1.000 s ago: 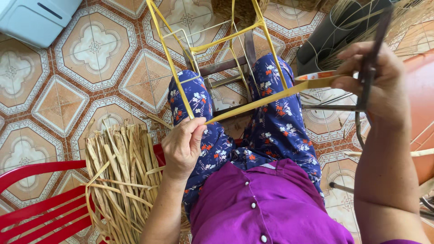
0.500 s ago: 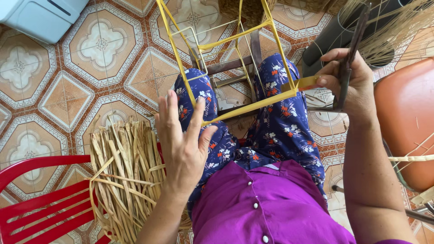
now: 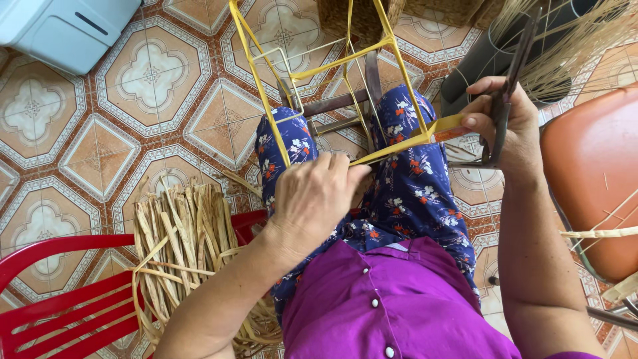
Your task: The person wraps a yellow metal frame with a thin bamboo strip, using scissors to cut the strip and a roll of tape to secure it. They repeatedly wrap, cut, and tape the frame while seated on a low stool.
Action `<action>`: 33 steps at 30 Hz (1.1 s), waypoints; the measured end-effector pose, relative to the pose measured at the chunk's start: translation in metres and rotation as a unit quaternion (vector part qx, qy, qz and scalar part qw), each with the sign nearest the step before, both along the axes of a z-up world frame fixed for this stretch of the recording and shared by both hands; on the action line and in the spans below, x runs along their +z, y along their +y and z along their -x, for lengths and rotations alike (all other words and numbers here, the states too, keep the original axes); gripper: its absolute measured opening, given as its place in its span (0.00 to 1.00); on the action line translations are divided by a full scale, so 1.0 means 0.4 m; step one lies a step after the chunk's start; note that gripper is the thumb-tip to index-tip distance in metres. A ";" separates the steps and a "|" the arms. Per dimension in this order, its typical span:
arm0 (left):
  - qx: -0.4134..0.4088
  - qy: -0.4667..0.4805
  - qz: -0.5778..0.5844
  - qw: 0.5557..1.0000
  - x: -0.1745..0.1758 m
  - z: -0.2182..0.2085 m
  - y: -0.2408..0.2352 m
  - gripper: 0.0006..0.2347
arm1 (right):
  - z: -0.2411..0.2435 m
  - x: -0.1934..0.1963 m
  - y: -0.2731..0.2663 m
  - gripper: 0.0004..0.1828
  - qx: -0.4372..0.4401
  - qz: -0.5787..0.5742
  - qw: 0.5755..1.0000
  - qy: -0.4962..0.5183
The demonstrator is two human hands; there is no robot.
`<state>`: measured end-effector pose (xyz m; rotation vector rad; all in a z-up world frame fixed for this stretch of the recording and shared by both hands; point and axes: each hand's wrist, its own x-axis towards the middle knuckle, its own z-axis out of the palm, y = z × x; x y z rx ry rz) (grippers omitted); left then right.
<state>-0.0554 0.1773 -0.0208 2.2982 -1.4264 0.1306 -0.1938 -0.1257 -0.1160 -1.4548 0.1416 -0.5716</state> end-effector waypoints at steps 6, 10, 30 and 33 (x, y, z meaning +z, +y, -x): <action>-0.038 -0.150 0.117 0.981 -0.028 0.054 -0.126 0.15 | 0.002 0.003 0.010 0.20 -0.009 -0.006 1.000 0.008; -0.035 -0.114 -0.016 0.993 -0.066 0.089 -0.221 0.10 | 0.002 0.009 0.012 0.22 -0.011 -0.007 1.000 0.005; -0.230 0.111 -0.202 0.945 0.053 -0.070 -0.413 0.06 | 0.065 0.077 0.062 0.24 -0.088 0.030 0.996 0.007; -0.232 0.110 -0.203 0.945 0.048 -0.076 -0.442 0.07 | 0.076 0.092 0.080 0.29 -0.147 0.108 0.983 -0.001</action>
